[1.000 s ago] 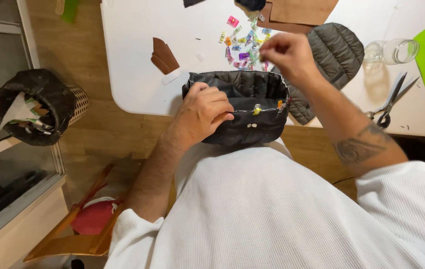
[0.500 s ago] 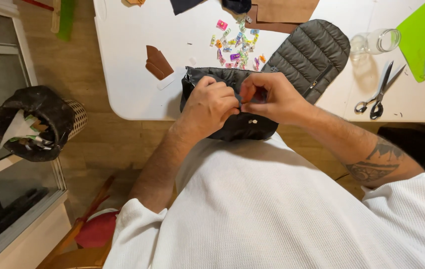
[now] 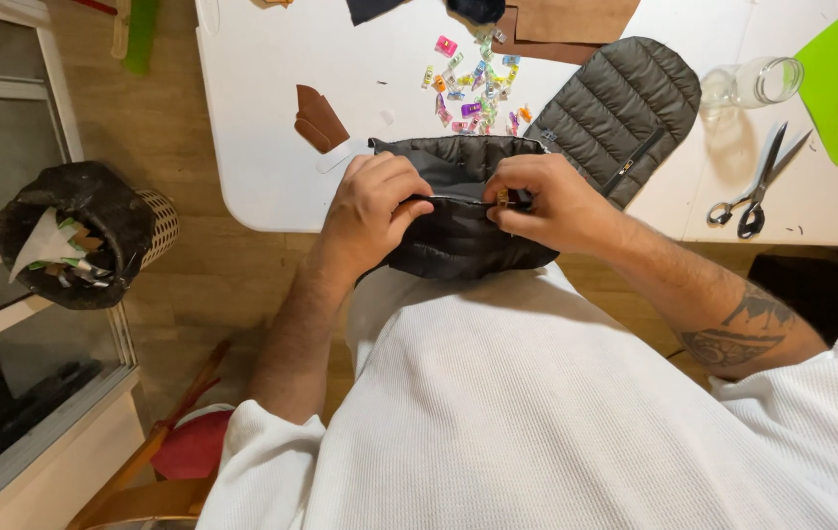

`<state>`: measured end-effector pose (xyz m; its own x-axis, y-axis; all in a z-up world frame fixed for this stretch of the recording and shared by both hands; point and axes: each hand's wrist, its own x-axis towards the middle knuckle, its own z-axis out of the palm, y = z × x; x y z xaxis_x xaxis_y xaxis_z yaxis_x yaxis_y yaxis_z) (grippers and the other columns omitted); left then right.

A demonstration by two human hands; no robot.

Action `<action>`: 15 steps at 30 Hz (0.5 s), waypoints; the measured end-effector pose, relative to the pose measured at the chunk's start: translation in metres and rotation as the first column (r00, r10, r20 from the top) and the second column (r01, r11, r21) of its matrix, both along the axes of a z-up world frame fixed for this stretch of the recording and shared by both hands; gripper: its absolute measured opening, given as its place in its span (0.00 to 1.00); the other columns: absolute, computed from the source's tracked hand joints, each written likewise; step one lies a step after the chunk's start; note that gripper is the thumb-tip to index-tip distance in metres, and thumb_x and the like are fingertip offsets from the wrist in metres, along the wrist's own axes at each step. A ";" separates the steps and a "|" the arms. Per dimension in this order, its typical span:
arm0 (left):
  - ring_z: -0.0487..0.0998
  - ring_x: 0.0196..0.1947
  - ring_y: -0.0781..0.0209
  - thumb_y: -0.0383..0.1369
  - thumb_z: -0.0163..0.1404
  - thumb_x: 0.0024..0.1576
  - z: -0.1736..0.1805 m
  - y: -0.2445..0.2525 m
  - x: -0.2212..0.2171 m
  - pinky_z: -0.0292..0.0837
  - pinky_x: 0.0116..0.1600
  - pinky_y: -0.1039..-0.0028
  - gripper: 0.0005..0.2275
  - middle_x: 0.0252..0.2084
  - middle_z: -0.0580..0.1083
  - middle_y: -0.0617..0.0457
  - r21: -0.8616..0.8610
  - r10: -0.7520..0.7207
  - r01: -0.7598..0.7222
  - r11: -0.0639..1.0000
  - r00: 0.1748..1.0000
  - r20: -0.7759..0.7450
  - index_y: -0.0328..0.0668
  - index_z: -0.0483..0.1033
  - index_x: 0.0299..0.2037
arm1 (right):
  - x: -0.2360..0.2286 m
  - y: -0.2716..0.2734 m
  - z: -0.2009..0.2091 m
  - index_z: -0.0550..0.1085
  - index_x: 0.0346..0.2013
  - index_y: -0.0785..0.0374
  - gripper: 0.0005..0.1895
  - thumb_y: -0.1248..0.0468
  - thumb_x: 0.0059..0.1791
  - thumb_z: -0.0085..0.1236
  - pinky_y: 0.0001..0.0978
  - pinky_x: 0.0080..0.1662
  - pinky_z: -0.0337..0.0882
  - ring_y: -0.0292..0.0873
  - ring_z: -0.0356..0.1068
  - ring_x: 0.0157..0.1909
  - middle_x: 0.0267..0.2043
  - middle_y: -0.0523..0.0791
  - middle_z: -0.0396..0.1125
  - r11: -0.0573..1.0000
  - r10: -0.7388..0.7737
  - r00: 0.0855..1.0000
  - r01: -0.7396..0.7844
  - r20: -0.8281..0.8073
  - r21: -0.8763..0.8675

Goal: Attaching plastic clips to the rim of a black quilted bag to hold the layers together for sewing

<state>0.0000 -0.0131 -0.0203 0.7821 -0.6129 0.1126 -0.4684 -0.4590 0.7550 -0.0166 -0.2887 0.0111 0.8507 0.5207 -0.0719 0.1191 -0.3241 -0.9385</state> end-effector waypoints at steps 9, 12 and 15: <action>0.74 0.40 0.60 0.46 0.56 0.61 0.019 -0.015 -0.004 0.62 0.57 0.65 0.11 0.36 0.71 0.60 -0.118 -0.022 0.027 0.993 0.999 0.039 0.52 0.80 0.44 | -0.006 0.001 -0.001 0.77 0.34 0.66 0.01 0.71 0.49 0.62 0.45 0.38 0.71 0.55 0.71 0.36 0.31 0.49 0.68 1.000 0.020 0.989 -0.020 0.144 0.000; 0.73 0.43 0.61 0.43 0.57 0.60 0.014 -0.031 -0.009 0.62 0.57 0.65 0.08 0.40 0.70 0.61 -0.117 -0.011 0.021 0.993 0.996 0.084 0.53 0.81 0.42 | -0.008 0.004 0.002 0.77 0.35 0.67 0.00 0.72 0.50 0.60 0.45 0.38 0.71 0.55 0.70 0.35 0.31 0.49 0.67 0.999 0.034 0.988 -0.037 0.149 0.016; 0.73 0.41 0.60 0.40 0.57 0.60 0.014 -0.034 -0.011 0.62 0.55 0.64 0.09 0.38 0.69 0.59 -0.075 0.017 -0.007 0.997 0.990 0.139 0.48 0.79 0.44 | -0.009 0.002 -0.006 0.75 0.34 0.66 0.03 0.69 0.51 0.60 0.46 0.38 0.71 0.57 0.71 0.36 0.32 0.49 0.67 0.999 0.048 0.981 -0.050 0.189 0.004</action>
<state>-0.0115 -0.0473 -0.0067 0.7627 -0.5895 0.2662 -0.5665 -0.4102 0.7147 -0.0252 -0.2867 0.0055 0.8222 0.5617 0.0923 0.3096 -0.3052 -0.9005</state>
